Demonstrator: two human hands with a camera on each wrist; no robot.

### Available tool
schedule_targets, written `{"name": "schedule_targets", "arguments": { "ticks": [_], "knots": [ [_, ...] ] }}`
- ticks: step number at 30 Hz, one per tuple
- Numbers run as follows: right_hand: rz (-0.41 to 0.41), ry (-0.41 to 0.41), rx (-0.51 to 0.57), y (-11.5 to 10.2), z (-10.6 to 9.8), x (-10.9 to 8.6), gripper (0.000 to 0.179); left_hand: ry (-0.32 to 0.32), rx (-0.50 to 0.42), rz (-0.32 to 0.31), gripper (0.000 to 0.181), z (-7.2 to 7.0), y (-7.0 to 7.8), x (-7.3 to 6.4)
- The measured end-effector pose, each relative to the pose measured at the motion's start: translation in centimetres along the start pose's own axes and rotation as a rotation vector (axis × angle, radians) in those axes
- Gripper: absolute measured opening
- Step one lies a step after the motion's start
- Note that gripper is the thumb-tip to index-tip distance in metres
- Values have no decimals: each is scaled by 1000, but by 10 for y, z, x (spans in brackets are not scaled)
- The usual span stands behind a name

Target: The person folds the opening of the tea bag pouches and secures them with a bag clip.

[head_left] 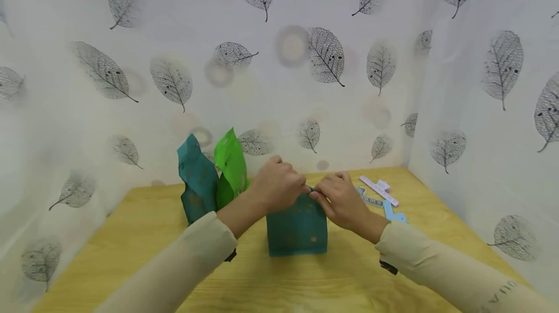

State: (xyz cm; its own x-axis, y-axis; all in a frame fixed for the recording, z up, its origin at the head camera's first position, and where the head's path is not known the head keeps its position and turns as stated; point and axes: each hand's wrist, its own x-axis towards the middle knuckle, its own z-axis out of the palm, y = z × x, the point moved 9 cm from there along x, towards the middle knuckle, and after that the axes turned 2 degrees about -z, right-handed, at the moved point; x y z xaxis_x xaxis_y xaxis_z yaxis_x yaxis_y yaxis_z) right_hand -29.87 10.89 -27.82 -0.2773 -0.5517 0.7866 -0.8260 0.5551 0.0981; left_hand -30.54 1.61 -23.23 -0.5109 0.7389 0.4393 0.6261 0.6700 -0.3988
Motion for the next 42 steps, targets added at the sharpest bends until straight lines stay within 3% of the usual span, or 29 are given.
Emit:
{"name": "schedule_targets", "arguments": {
  "ticks": [7,17,25,27,29,33,35,38,42],
  "knots": [
    [62,21,66,3,6,-3,30,59,-35,3,21,-2,0,-6],
    [-47,147,-86,-12,-1,1,39,157,99,15,39,-6,8,-11],
    [-37,166,-152,-15,-5,1,42,307,104,-97,33,-10,14,-8],
    [-41,158,-172,-16,-4,0,43,287,90,-109,31,-7,15,-8],
    [-44,144,-174,-17,-3,-1,43,225,49,-107,31,-4,12,-8],
    [-42,83,-166,-15,1,-1,44,63,-94,-141,24,1,-7,-9],
    [-40,51,-172,-13,1,0,45,15,-160,-163,21,2,-17,-11],
    [-43,25,-200,-12,0,2,45,13,-203,-151,20,2,-21,-11],
    [-46,28,-230,-12,-3,3,46,66,-187,-139,23,-1,-18,-9]
  ]
}}
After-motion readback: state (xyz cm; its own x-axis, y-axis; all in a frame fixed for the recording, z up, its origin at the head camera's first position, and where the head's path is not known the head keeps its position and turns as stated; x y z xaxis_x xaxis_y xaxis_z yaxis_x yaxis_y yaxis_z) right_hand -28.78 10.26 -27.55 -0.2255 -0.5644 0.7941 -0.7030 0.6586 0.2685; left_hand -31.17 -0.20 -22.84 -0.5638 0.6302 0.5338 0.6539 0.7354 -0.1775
